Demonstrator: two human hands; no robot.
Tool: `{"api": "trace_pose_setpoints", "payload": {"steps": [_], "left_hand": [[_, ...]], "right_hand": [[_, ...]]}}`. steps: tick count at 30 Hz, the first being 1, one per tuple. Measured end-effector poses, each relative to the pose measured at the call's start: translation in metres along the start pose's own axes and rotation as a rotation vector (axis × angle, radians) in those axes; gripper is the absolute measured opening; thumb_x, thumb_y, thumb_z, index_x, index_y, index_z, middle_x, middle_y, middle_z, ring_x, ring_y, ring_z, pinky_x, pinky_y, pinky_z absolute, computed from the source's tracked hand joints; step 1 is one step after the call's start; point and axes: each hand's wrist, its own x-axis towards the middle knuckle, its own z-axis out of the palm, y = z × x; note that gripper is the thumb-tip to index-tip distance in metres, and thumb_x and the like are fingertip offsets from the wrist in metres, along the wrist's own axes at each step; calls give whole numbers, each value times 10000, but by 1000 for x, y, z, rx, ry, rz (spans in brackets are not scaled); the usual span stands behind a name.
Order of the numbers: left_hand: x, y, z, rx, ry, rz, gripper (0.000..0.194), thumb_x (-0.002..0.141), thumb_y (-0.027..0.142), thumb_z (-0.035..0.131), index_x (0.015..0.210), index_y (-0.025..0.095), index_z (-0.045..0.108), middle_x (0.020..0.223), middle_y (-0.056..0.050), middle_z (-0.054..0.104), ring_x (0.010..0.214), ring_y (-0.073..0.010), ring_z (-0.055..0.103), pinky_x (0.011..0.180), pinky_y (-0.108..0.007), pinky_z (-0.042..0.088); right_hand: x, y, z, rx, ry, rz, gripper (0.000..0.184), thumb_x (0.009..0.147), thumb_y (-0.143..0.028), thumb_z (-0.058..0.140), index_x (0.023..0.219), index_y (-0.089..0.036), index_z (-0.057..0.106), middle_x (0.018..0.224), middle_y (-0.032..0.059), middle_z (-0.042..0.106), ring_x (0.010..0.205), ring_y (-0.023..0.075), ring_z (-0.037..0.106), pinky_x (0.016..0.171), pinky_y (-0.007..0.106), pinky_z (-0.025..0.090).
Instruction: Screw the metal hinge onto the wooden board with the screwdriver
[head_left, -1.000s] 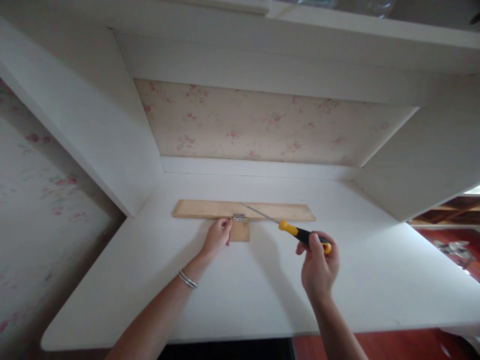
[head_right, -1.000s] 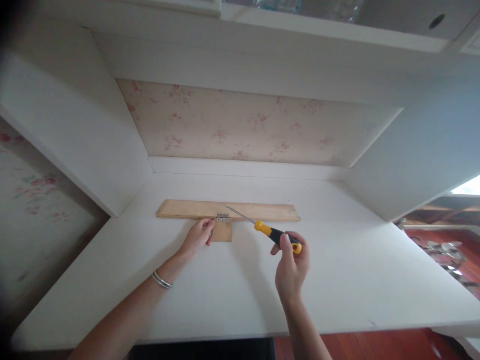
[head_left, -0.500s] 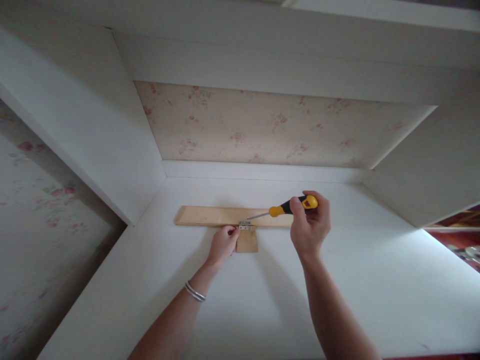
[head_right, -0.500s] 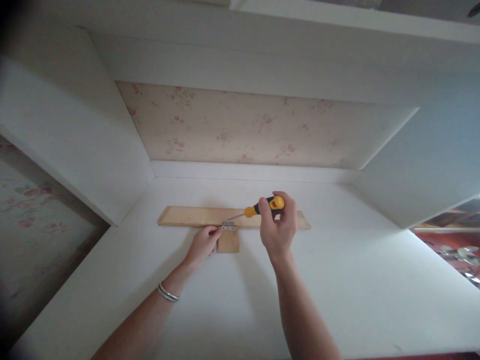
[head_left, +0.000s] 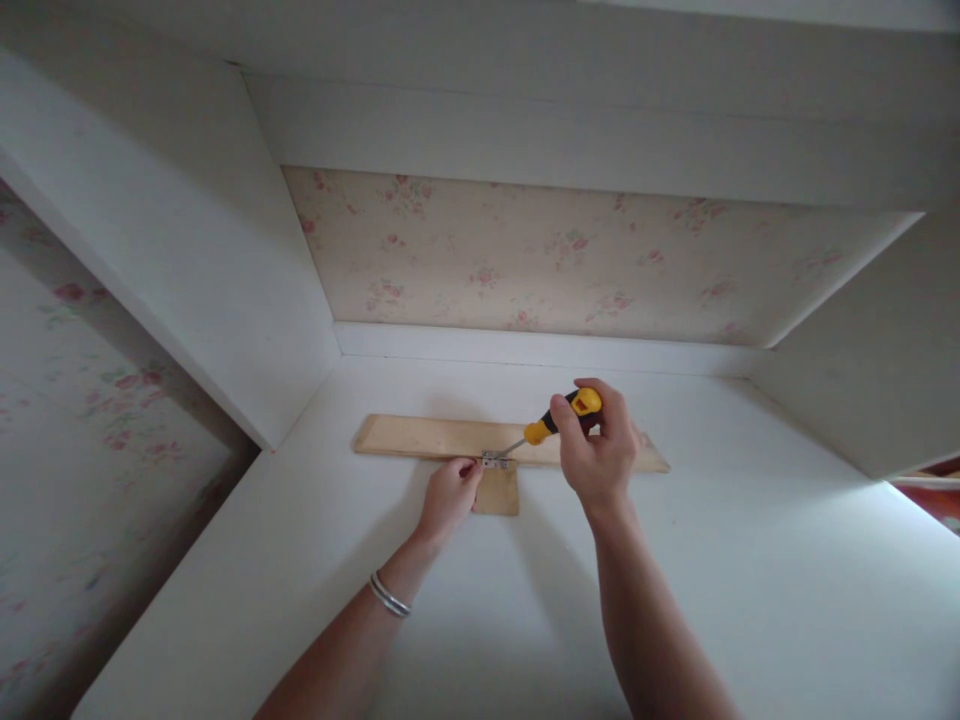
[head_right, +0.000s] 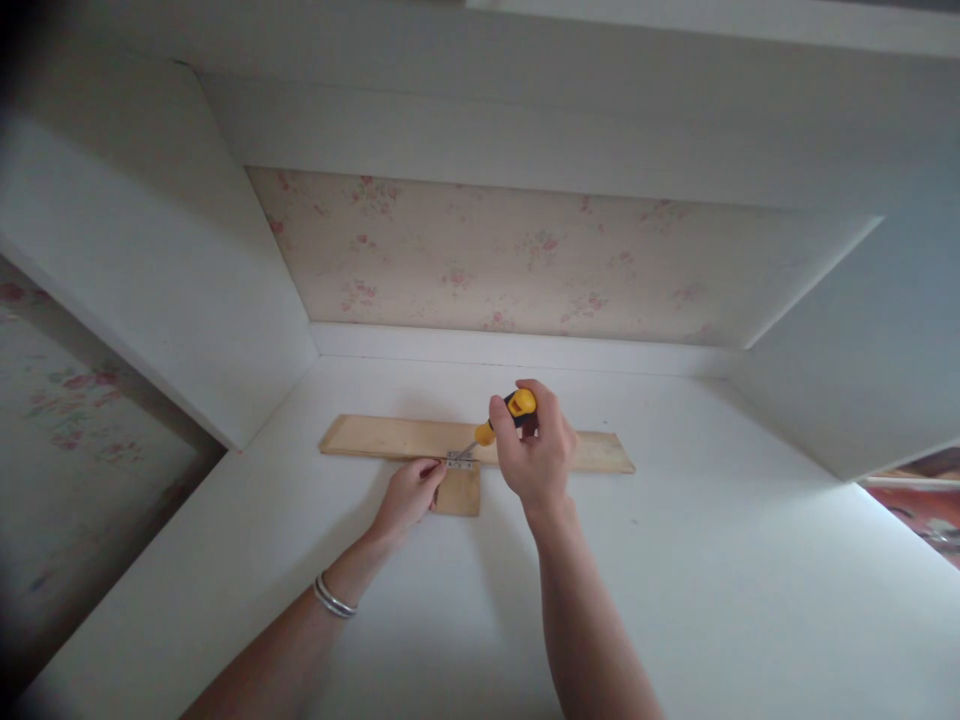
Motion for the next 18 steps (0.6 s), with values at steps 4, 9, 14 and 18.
{"api": "trace_pose_setpoints", "payload": {"steps": [4,9,14,18], "left_hand": [[2,-3,4,-5,24,-2,353,853,461,470,868,160,654,697,-31,654,468,-111,545,446,-217,331],[5,-7,5,88,58,32,344,857,446,472,812,160,657,725,-56,666,565,-132,575,518,-223,333],[4,-4,3,165,110,34,331,848,442,491,804,163,664,774,-76,679,692,-167,599,578,-233,333],[1,-1,3,158,97,23,324,859,428,475,792,165,651,751,-68,672,675,-165,591,572,-236,320]], "right_hand": [[-3,2,2,-6,-55,-83,251,793,-358,612,981,-195,582,640,-38,545,483,88,474,526,234,418],[-6,3,0,-27,-139,-179,283,796,-349,611,1026,-190,565,639,-32,551,494,94,482,549,243,433],[-7,-8,0,57,-304,-266,338,813,-321,602,1121,-205,523,819,26,610,697,142,581,668,280,480],[-9,-12,5,257,-409,-202,438,852,-259,562,1268,-239,426,1133,91,586,961,182,599,835,354,493]]}}
